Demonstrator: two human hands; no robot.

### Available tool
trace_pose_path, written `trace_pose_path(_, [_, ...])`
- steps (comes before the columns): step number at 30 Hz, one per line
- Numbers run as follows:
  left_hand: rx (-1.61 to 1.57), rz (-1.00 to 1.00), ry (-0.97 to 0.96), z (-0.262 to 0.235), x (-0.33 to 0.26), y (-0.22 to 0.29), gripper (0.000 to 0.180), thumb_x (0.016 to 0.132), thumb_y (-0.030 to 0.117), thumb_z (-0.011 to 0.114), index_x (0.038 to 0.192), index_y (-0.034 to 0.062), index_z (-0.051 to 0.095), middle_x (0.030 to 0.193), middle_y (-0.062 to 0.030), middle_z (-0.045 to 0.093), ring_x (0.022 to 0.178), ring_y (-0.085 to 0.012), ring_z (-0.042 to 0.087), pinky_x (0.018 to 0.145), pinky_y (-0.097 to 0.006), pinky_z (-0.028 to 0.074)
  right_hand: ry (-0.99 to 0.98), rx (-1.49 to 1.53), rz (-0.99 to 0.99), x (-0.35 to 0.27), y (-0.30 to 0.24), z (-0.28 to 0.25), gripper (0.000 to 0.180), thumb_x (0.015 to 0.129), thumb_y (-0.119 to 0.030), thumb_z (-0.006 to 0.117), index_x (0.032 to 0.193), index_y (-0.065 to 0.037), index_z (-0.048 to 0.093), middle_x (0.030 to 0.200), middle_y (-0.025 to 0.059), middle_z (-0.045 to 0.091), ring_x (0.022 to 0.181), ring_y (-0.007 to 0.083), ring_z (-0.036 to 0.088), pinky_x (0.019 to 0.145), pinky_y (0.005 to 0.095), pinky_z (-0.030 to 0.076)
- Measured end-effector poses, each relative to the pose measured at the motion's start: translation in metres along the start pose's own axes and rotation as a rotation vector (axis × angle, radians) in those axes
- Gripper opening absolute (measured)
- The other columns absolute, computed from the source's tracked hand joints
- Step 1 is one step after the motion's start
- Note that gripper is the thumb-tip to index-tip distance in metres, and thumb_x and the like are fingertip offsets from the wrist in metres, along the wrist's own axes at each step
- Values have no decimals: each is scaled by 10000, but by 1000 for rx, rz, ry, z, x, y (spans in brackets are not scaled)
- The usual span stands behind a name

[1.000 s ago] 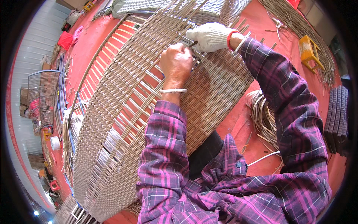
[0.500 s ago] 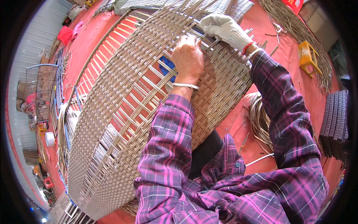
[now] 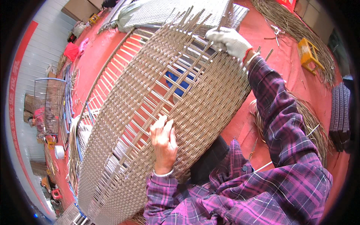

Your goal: The person weaves a large wicker basket by hand, interlacing thin strips through vertical ribs. They periodically rotate the basket and pull new strips into place to continue the weave pattern.

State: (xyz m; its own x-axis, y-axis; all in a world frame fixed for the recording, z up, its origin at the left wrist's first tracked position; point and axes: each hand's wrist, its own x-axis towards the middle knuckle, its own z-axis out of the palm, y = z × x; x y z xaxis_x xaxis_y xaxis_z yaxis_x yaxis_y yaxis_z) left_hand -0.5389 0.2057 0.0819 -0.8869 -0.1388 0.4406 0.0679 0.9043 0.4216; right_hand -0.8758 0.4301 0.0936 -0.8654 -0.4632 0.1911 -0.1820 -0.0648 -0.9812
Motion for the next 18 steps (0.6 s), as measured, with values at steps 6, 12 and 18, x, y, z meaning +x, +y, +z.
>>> trace_pose_path(6, [37, -40, 36, -1, -17, -2, 265, 816, 10, 683, 1080, 38, 679, 1225, -116, 626, 1136, -301, 545, 982, -417, 405, 99, -102, 158, -12, -22, 31, 299, 837, -354, 730, 951, -79, 710, 698, -57, 541, 608, 43, 441, 558, 212, 341])
trace_pose_path(12, [62, -1, 59, 2, -18, -4, 243, 832, 17, 671, 1074, 36, 682, 1210, -122, 632, 1116, -306, 551, 968, -419, 417, 269, 169, 113, -7, 6, 38, 213, 878, -251, 679, 934, -48, 713, 838, -1, 684, 621, 47, 490, 573, 210, 370])
trace_pose_path(18, [38, -27, 73, 4, -19, -4, 239, 826, 23, 685, 1064, 38, 688, 1194, -118, 642, 1096, -296, 560, 952, -414, 422, 267, 268, 50, -1, 19, 29, 180, 892, -208, 650, 912, -31, 673, 753, 13, 645, 550, 52, 443, 480, 210, 328])
